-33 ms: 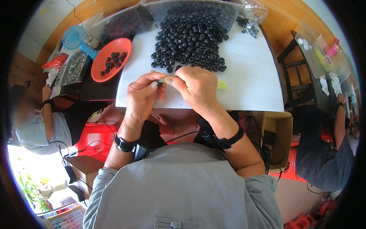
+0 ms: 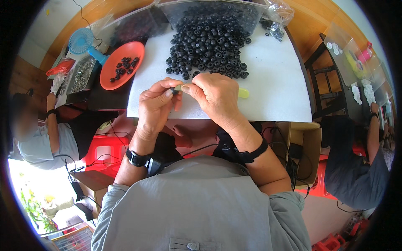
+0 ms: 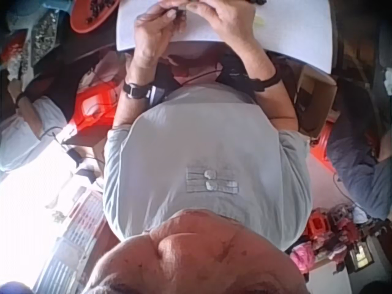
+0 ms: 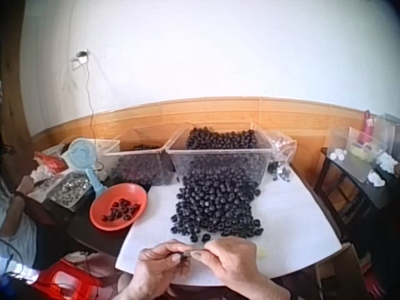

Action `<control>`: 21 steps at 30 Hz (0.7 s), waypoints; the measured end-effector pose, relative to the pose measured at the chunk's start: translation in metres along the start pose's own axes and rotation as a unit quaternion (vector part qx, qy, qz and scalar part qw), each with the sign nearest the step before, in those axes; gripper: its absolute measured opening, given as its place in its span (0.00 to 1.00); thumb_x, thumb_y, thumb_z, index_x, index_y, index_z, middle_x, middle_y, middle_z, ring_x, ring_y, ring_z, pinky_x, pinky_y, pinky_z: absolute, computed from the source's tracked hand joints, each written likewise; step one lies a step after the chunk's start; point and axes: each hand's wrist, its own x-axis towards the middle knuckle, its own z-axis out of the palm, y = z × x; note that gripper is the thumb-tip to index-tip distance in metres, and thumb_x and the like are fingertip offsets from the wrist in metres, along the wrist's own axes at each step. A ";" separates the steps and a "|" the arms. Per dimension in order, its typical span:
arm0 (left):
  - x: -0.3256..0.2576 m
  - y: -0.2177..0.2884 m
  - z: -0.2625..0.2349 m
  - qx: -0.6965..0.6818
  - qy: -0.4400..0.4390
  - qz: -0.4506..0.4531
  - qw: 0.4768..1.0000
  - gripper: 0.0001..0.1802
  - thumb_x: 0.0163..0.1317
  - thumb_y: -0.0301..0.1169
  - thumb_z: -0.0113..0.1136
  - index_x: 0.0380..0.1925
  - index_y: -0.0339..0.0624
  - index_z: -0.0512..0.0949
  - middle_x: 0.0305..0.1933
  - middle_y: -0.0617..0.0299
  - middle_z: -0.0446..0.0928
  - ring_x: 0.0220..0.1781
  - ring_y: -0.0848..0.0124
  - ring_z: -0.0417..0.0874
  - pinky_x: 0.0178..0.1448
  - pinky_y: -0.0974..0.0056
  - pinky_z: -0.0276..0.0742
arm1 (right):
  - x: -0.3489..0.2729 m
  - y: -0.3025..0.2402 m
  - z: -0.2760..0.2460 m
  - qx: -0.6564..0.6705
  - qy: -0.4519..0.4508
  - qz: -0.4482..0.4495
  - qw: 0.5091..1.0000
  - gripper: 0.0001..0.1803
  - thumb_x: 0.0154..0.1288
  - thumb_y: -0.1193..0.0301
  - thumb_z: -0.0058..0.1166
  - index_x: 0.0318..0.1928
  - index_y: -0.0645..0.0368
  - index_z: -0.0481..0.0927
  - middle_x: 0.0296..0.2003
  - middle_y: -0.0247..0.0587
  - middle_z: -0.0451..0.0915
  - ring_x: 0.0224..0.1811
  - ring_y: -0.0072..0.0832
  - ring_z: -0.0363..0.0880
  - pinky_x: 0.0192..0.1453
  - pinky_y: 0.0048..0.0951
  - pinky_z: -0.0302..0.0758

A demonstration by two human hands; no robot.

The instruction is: Trimming excess material from small black shoe components using a knife.

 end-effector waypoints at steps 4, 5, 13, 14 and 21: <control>0.002 0.000 -0.001 -0.006 -0.003 0.002 1.000 0.13 0.74 0.19 0.55 0.52 0.30 0.85 0.48 0.56 0.83 0.42 0.68 0.82 0.42 0.65 0.78 | -0.002 0.000 -0.002 -0.030 -0.039 -0.035 0.998 0.14 0.61 0.65 0.72 0.26 0.54 0.79 0.20 0.37 0.77 0.23 0.40 0.77 0.28 0.40 0.71; 0.002 0.000 -0.001 -0.008 0.002 -0.002 1.000 0.13 0.74 0.19 0.55 0.52 0.30 0.85 0.47 0.56 0.83 0.42 0.68 0.82 0.41 0.65 0.78 | -0.004 0.000 -0.002 -0.056 -0.055 -0.073 0.994 0.14 0.61 0.64 0.72 0.26 0.54 0.79 0.20 0.37 0.77 0.23 0.41 0.77 0.28 0.40 0.71; -0.001 0.005 0.004 -0.018 0.016 0.003 1.000 0.13 0.74 0.20 0.57 0.54 0.30 0.84 0.46 0.55 0.84 0.42 0.67 0.83 0.42 0.63 0.81 | -0.006 -0.004 -0.003 -0.016 0.042 -0.062 0.997 0.13 0.57 0.67 0.75 0.28 0.55 0.79 0.22 0.36 0.79 0.24 0.39 0.78 0.29 0.40 0.71; -0.003 0.006 0.004 -0.023 0.023 0.003 0.999 0.13 0.73 0.19 0.58 0.55 0.30 0.84 0.46 0.54 0.84 0.42 0.67 0.83 0.42 0.62 0.81 | -0.006 -0.004 -0.002 -0.032 0.046 -0.069 0.996 0.13 0.57 0.68 0.75 0.28 0.55 0.79 0.23 0.36 0.80 0.24 0.39 0.79 0.29 0.40 0.71; 0.016 0.076 -0.037 0.318 0.135 0.151 0.926 0.14 0.65 0.17 0.61 0.49 0.29 0.86 0.39 0.59 0.83 0.32 0.75 0.79 0.35 0.69 0.77 | -0.011 0.002 0.001 -0.058 0.022 -0.077 0.995 0.15 0.58 0.66 0.73 0.27 0.54 0.77 0.22 0.36 0.79 0.25 0.39 0.79 0.30 0.40 0.72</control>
